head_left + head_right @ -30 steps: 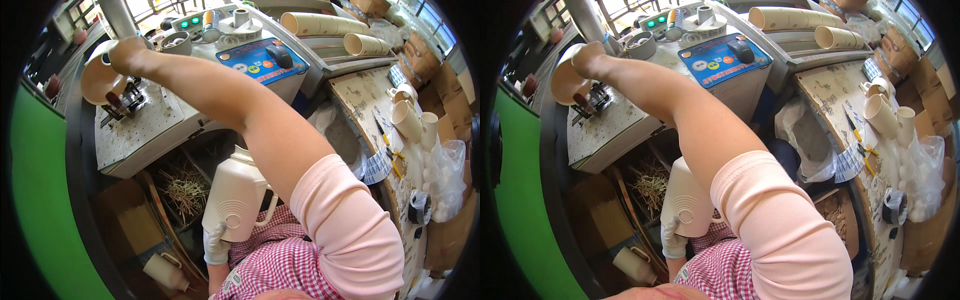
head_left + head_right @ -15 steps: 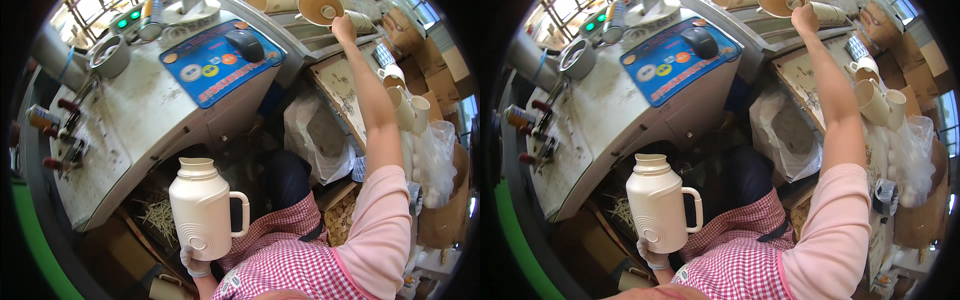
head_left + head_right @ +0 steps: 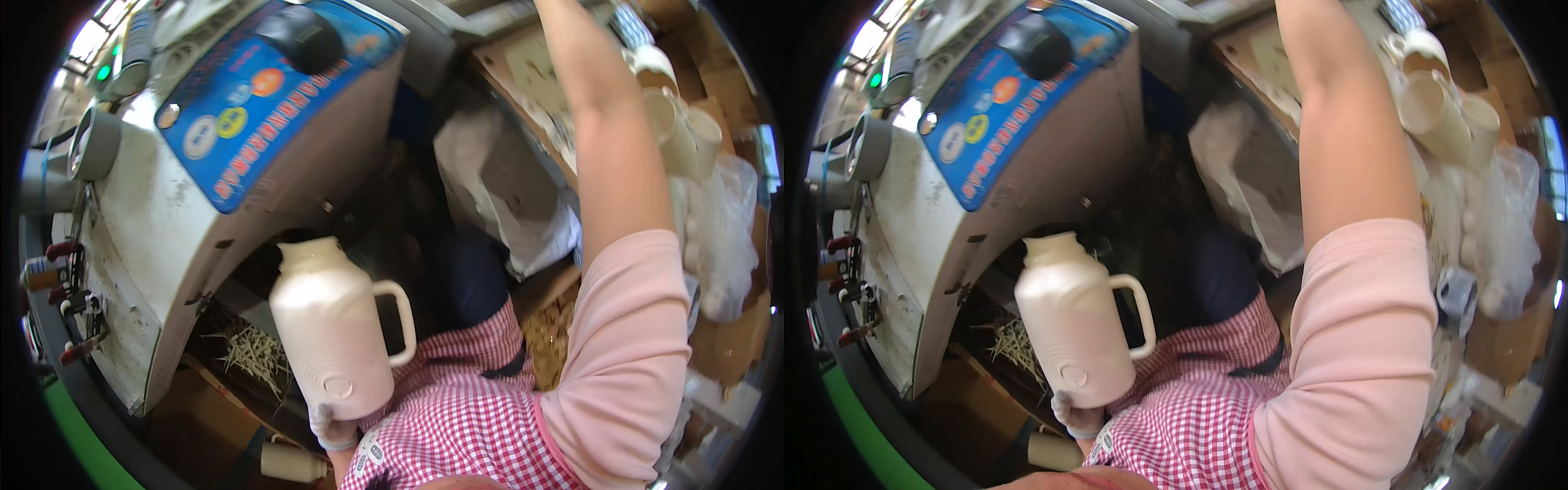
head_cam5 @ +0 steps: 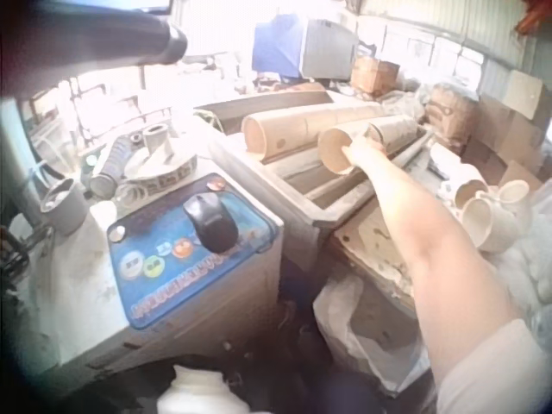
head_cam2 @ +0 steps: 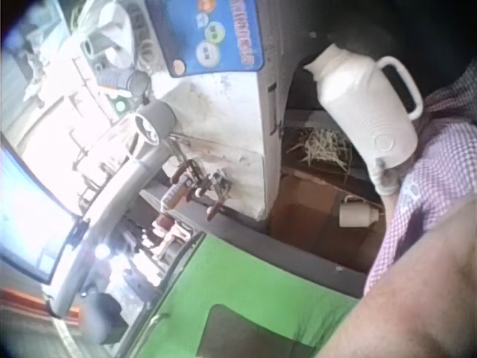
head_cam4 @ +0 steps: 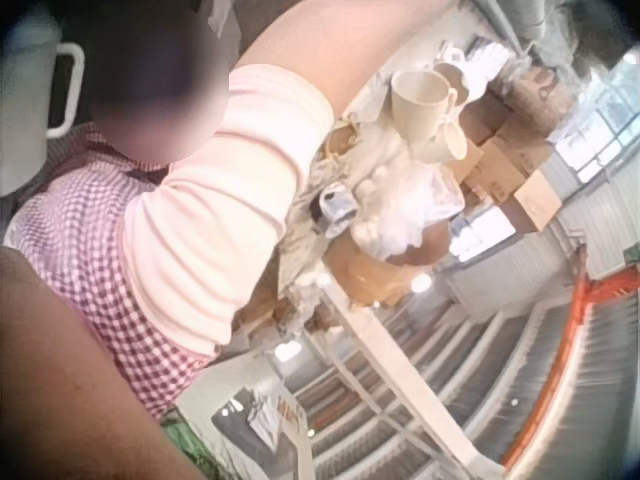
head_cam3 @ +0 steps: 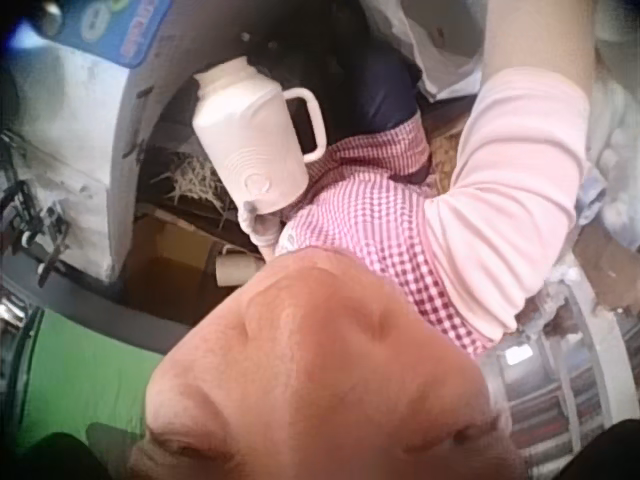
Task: The person assembles white plastic pitchers by inserting a circular wooden base into the bottom of each unit. They retrieve pitchers from a nearby machine, insert the base, and place the finished items on a table.
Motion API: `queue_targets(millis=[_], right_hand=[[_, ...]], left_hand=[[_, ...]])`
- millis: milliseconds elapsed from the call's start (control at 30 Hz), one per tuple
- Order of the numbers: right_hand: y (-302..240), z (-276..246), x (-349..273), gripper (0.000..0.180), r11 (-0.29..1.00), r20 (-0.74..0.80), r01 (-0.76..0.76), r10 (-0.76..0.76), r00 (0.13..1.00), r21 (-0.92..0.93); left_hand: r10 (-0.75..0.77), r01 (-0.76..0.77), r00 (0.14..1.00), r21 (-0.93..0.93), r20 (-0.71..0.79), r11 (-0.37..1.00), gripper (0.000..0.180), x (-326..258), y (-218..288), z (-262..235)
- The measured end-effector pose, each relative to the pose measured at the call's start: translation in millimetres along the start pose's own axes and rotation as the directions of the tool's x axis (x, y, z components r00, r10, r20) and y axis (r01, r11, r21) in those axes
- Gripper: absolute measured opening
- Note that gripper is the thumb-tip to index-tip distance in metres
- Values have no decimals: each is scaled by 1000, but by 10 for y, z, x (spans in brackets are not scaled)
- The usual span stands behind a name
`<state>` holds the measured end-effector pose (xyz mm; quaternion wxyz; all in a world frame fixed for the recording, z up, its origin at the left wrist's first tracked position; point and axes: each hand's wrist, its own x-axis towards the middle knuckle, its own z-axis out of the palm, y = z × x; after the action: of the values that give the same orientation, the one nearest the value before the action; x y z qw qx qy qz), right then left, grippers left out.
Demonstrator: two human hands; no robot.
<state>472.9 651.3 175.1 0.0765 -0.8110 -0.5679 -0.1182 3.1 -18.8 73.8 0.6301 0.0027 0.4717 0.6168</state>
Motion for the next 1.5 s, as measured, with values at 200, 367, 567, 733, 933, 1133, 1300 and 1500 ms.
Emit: queue_targets(millis=[200,367,567,733,933,1133,1300,1500], right_hand=[[584,-998,-2414,36,663,-349,552,-428,834,506],[2122,-1262,-4795,34,750,762,-204,-544,352,629],[3321,49,-6831,19,943,688,-219,-13,726,249],[3513,796,-7501,25,978,389,-120,44,920,173],[3419,497,-7283,21,816,383,-365,194,903,448],[3572,481,-7133,32,918,556,-365,225,800,154],[3950,531,-7361,29,864,587,-457,261,767,213],[3695,482,-7572,21,823,512,-229,-84,855,519]], left_hand=[[87,-94,995,155,53,983,73,-134,-231,90],[53,-66,992,122,112,990,70,-189,-450,191],[-1,46,951,-137,310,990,56,-93,-688,72],[-72,186,922,-272,380,944,38,-51,-679,34],[-51,157,925,-256,378,954,44,-267,-718,139],[-39,139,947,-299,318,944,38,-371,-799,119],[-24,107,942,-233,336,967,44,-340,-791,68],[-32,127,945,-275,326,953,46,-234,-741,-25]])
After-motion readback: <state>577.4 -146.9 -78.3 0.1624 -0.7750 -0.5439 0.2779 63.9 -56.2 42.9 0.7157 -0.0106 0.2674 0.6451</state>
